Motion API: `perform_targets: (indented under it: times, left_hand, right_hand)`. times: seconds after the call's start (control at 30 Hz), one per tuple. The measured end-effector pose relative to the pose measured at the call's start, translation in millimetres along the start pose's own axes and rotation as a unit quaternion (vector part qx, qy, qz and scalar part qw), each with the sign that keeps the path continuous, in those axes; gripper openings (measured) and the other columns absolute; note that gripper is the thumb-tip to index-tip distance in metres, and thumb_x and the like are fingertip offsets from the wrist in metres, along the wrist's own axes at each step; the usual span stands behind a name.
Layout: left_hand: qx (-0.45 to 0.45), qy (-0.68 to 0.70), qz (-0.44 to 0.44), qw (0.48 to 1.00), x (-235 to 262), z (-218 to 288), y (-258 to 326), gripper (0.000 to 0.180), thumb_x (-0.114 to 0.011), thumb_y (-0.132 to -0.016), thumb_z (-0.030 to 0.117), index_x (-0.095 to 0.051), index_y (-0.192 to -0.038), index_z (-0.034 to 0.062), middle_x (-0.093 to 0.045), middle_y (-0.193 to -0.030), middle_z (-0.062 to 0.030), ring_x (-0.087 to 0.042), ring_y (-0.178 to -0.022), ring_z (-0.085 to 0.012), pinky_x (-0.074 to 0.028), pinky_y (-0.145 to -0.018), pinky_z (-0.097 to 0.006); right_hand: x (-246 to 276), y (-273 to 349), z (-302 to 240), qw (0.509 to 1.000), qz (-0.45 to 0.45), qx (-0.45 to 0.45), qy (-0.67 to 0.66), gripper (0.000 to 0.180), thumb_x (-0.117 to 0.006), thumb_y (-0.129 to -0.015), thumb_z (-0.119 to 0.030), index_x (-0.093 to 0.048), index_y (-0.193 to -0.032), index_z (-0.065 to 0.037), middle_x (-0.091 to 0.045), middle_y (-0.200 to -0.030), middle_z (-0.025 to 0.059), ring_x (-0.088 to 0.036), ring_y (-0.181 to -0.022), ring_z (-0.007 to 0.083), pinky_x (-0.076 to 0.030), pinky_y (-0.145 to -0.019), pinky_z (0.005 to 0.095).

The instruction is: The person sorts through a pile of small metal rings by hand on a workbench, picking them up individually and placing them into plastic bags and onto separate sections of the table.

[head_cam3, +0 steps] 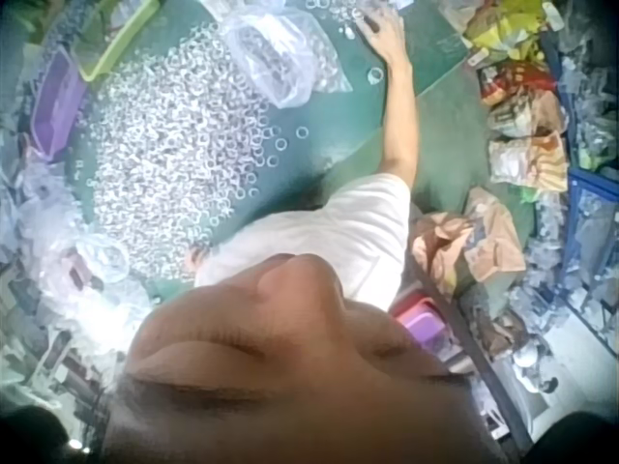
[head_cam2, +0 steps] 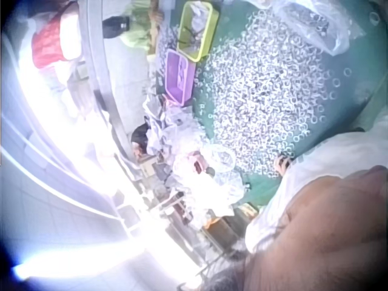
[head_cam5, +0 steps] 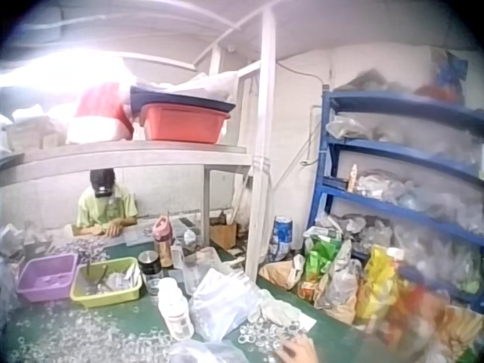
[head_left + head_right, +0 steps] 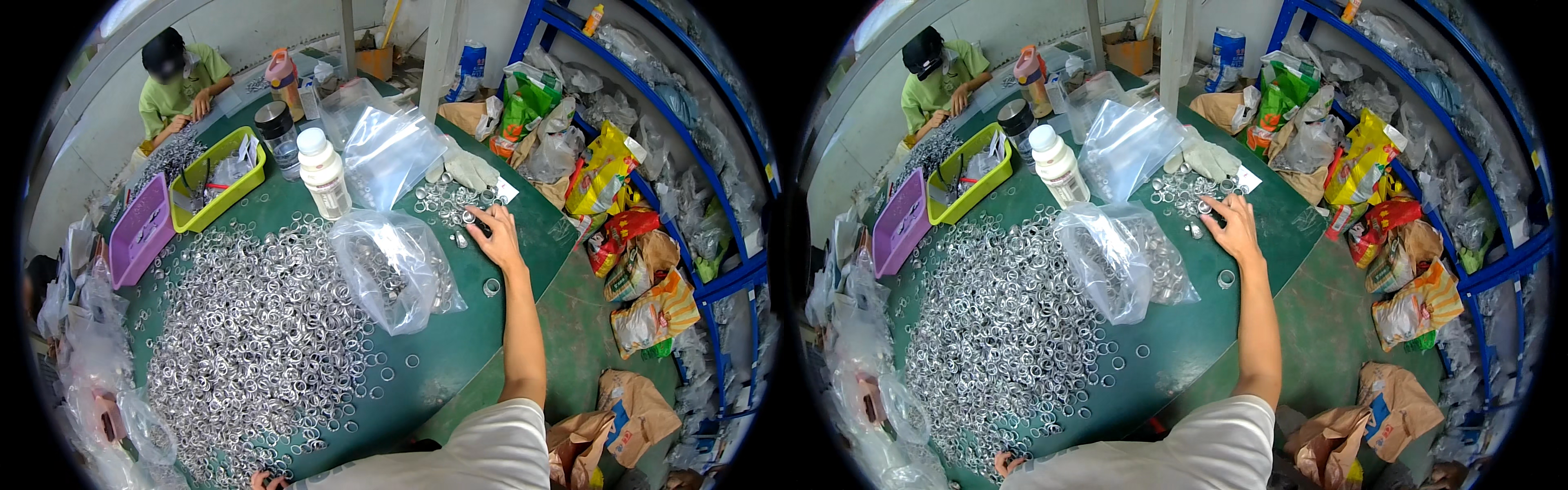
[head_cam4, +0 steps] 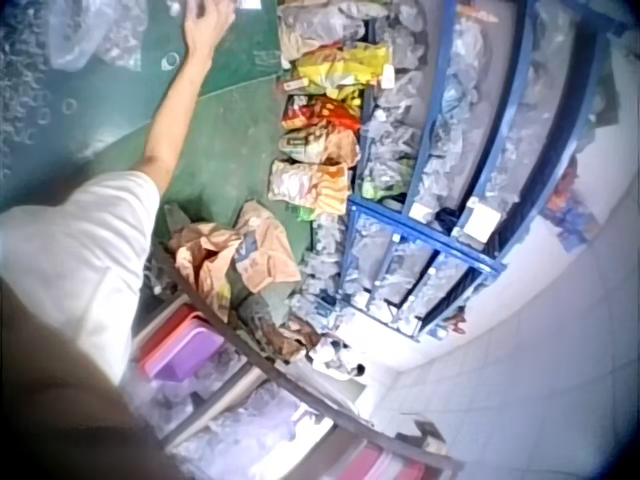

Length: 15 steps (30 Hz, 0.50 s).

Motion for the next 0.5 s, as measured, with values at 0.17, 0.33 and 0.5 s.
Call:
perform_targets:
  times: [0.17,0.33,0.5]
  left_hand:
    - [0.000,-0.002,0.004,1.000,1,3,1,0.016,-0.067,-0.078,0.023,-0.062,-0.072,0.0096,-0.050,-0.105,-0.0129,-0.048,-0.105,-0.0337,-0.042,-0.090,-0.048]
    - [0.004,-0.005,0.005,1.000,3,2,2,0.016,-0.067,-0.078,0.023,-0.062,-0.072,0.0095,-0.049,-0.105,-0.0132,-0.048,-0.105,-0.0338,-0.042,-0.090,-0.048]
    - [0.002,-0.006,0.006,1.000,9,17,-6,0.015,-0.067,-0.078,0.022,-0.062,-0.072,0.0093,-0.049,-0.105,-0.0134,-0.049,-0.104,-0.0339,-0.042,-0.090,-0.048]
  right_hand:
    - [3,2,9,0.999,0.036,-0.023,0.005,0.024,-0.074,-0.066,-0.016,-0.065,-0.087,-0.008,-0.053,-0.080,0.0065,-0.051,-0.082,0.0239,-0.038,-0.073,0.0349]
    - [6,4,14,0.997,0.043,-0.057,0.006,0.015,-0.070,-0.068,-0.011,-0.065,-0.080,-0.005,-0.053,-0.073,0.0069,-0.049,-0.072,0.0232,-0.038,-0.069,0.0348]
    - [6,5,23,0.996,0.059,-0.068,-0.014,0.008,-0.064,-0.070,-0.007,-0.064,-0.078,-0.004,-0.050,-0.068,0.0085,-0.048,-0.069,0.0237,-0.039,-0.066,0.0351]
Point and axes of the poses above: each hand's wrist, its own y-axis away from the middle knuckle, its own x-axis out of the back of the hand, z = x × y, the point moved 2 cm from there along -y, towards the middle knuckle
